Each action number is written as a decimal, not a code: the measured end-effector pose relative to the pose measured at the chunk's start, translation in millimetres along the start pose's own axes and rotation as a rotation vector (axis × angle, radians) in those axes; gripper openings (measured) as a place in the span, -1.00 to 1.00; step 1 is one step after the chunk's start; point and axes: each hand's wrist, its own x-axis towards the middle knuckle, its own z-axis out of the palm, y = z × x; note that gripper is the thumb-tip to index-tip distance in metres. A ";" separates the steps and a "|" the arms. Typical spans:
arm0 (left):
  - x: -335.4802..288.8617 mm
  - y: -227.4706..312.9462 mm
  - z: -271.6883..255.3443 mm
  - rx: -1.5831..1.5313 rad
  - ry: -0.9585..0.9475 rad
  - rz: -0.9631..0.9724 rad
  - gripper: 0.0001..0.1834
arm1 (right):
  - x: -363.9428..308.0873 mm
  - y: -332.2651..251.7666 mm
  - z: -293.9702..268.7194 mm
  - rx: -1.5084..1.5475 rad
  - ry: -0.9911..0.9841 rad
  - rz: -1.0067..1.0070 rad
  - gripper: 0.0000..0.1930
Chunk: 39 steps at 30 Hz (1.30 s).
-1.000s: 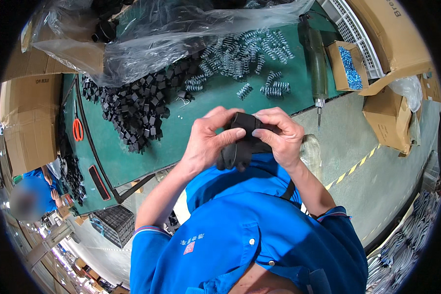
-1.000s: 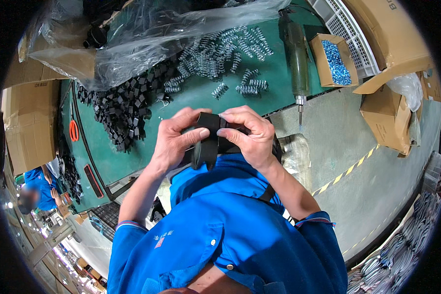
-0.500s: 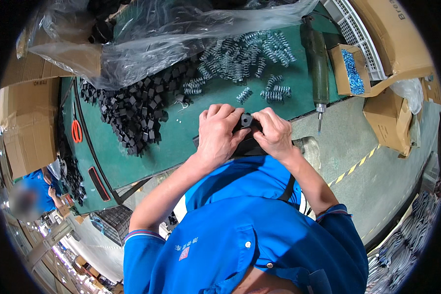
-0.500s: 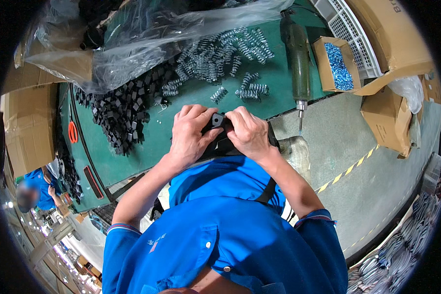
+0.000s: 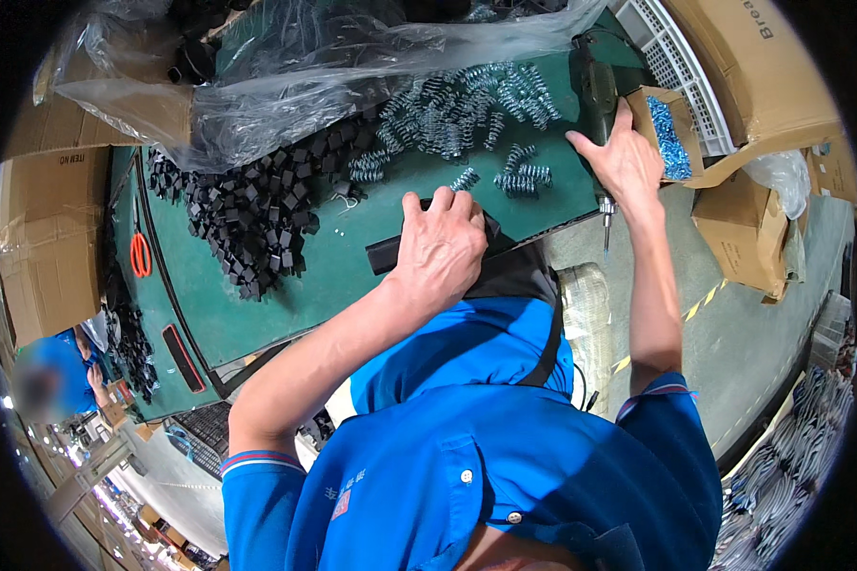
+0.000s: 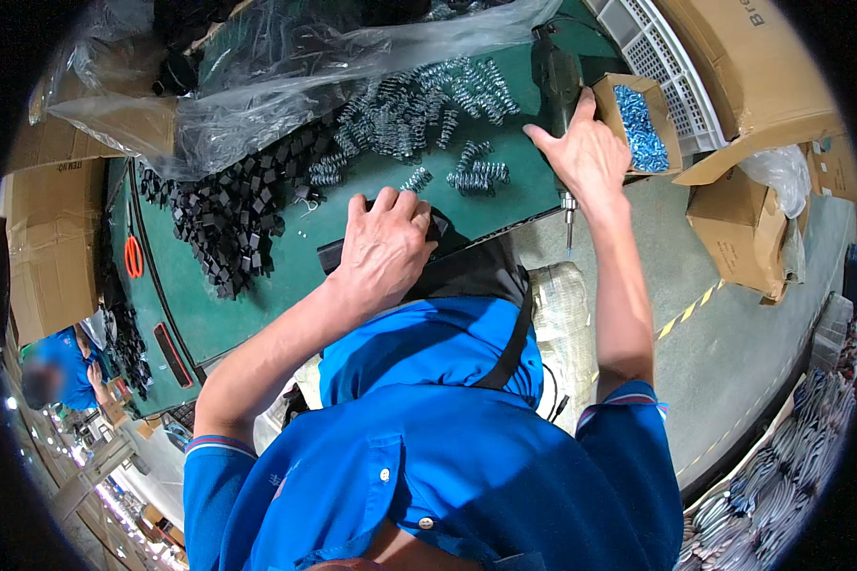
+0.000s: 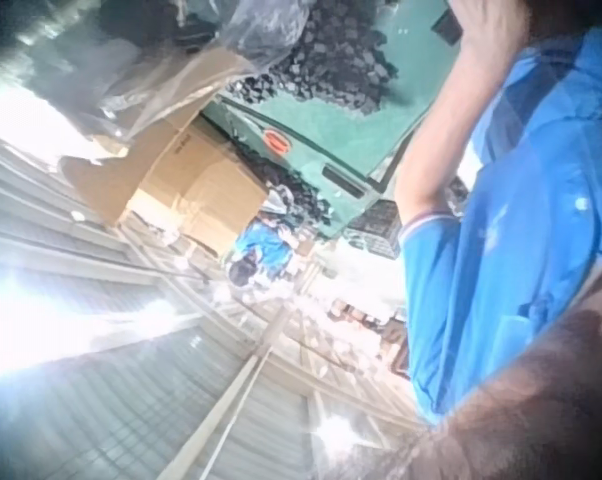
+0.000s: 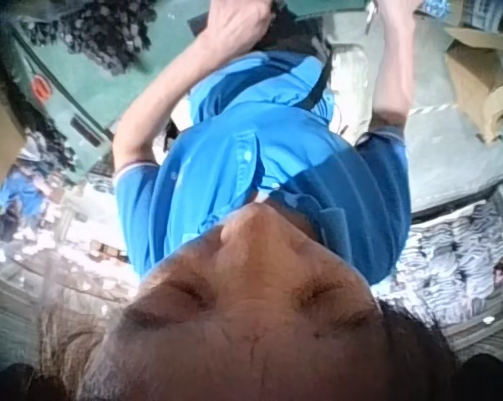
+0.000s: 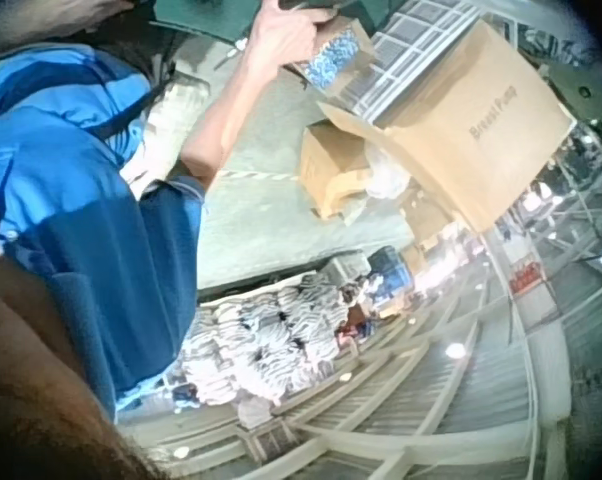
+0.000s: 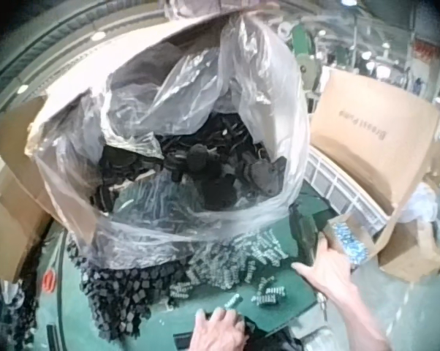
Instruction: The person repeatedly picks black plastic housings and metal springs from a green workbench, inserts the springs into the housings, and uses a green electric screwdriver to fasten them. The person places the assembled units into a plastic bag and continues the cycle with additional parts.
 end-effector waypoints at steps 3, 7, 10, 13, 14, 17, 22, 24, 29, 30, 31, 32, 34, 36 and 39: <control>-5.3 -9.3 0.9 -0.106 -0.012 -0.064 -0.58 | 11.1 3.3 0.9 0.069 -0.028 0.040 -0.15; -15.9 -19.6 1.8 -0.184 -0.042 -0.098 -0.53 | 5.0 17.2 2.8 0.594 -0.071 0.060 -0.43; -16.3 -20.3 6.2 -0.195 -0.023 -0.109 -0.52 | -23.9 15.4 -5.5 1.458 -0.154 0.152 -0.71; -9.8 -9.5 4.2 -0.081 -0.015 -0.068 -0.59 | -50.6 -5.4 -28.5 1.800 -0.055 -0.002 -0.63; -5.9 -6.1 1.2 -0.050 -0.036 -0.064 -0.61 | -55.9 -12.2 -34.2 1.868 -0.012 -0.049 -0.60; 1.2 -4.1 -1.2 -0.050 -0.086 -0.063 -0.61 | -62.1 -36.1 -55.9 2.021 0.130 -0.252 -0.53; -17.7 -19.6 6.3 -0.119 -0.003 -0.031 -0.49 | -70.3 -52.8 -72.7 1.952 0.251 -0.343 -0.50; -24.1 -23.9 6.6 -0.105 0.005 0.004 -0.44 | -72.1 -53.1 -73.8 1.957 0.232 -0.372 -0.48; -20.4 -12.9 3.7 -0.033 -0.070 -0.011 -0.48 | -73.0 -59.9 -64.5 2.011 0.239 -0.460 -0.40; -17.7 -10.5 2.4 -0.029 -0.089 -0.027 -0.48 | -72.7 -64.2 -64.3 2.041 0.245 -0.479 -0.39; -15.1 -7.7 1.5 -0.025 -0.107 -0.044 -0.49 | -72.8 -68.9 -64.4 2.071 0.249 -0.499 -0.39; -14.7 -6.6 0.2 -0.022 -0.125 -0.061 -0.49 | -73.1 -72.8 -64.5 2.101 0.253 -0.520 -0.38; -17.3 -10.1 4.5 -0.114 -0.058 -0.066 -0.52 | -71.2 -76.7 -65.0 2.073 0.249 -0.544 -0.37; -25.4 -19.9 17.5 -0.220 0.109 -0.032 -0.59 | -69.4 -80.3 -66.2 2.018 0.254 -0.594 -0.38; -29.3 -28.9 14.7 -0.294 0.102 -0.048 -0.54 | -74.7 -76.1 -67.8 2.018 0.217 -0.573 -0.38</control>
